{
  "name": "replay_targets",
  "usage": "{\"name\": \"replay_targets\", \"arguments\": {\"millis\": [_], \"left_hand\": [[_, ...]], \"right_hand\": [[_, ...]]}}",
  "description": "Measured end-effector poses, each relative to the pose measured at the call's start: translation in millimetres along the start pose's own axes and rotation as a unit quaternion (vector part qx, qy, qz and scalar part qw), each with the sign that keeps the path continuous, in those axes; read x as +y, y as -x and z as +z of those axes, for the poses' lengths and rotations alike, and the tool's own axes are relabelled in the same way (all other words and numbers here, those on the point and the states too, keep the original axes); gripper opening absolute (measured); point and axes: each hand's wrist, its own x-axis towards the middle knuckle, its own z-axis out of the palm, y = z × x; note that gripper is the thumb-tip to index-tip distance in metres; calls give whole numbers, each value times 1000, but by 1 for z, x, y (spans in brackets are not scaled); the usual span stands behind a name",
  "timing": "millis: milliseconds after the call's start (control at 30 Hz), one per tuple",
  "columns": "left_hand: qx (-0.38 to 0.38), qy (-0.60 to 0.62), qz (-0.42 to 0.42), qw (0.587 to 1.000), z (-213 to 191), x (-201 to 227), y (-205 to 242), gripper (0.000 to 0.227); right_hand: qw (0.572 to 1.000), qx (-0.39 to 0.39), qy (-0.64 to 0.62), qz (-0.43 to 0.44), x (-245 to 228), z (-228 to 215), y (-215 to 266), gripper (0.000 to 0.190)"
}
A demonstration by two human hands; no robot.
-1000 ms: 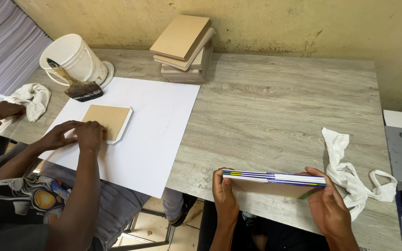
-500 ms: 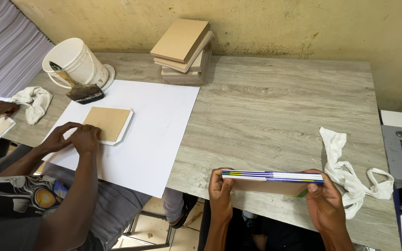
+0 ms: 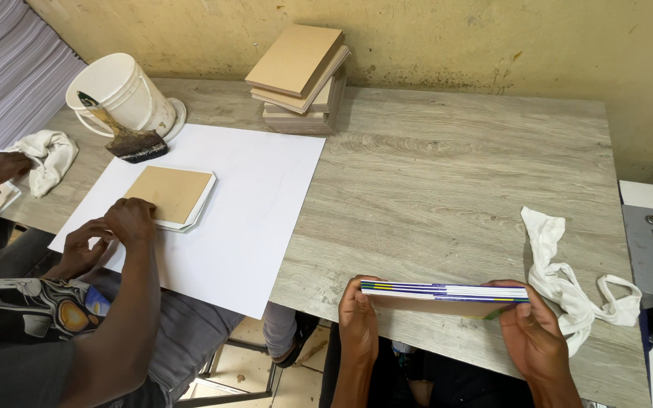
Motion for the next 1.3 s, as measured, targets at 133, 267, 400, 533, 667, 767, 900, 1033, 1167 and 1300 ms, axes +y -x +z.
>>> {"name": "replay_targets", "arguments": {"millis": [133, 267, 400, 533, 667, 767, 900, 1033, 1167, 1300], "left_hand": [[7, -20, 23, 1000, 3, -3, 2, 49], [17, -98, 65, 993, 6, -4, 0, 53], [1, -311, 68, 948, 10, 25, 10, 52], [-86, -436, 34, 895, -17, 25, 10, 43], [-77, -399, 16, 914, -13, 25, 1, 51], [-11, -366, -41, 929, 23, 22, -26, 55], [47, -358, -91, 928, 53, 22, -58, 83], [101, -331, -141, 927, 68, 37, -29, 61], [215, -59, -190, 956, 38, 36, 20, 29], [290, -32, -134, 947, -13, 38, 31, 21]], "right_hand": [[1000, 7, 3, -9, 5, -2, 1, 51], [998, 33, 41, -28, 18, -5, 0, 50], [995, 58, 78, 27, 34, -15, 9, 53], [896, 67, 421, 123, 46, -40, 16, 38], [935, 75, 299, 176, -5, 8, -4, 60], [949, 163, 168, 211, -53, 65, -36, 57], [969, 168, 107, 144, -27, 21, -105, 55], [936, 234, 174, 197, 9, -47, -181, 47], [896, 241, 283, 244, -25, -18, -194, 45], [859, 240, 417, 174, -3, -18, -164, 48]]}}
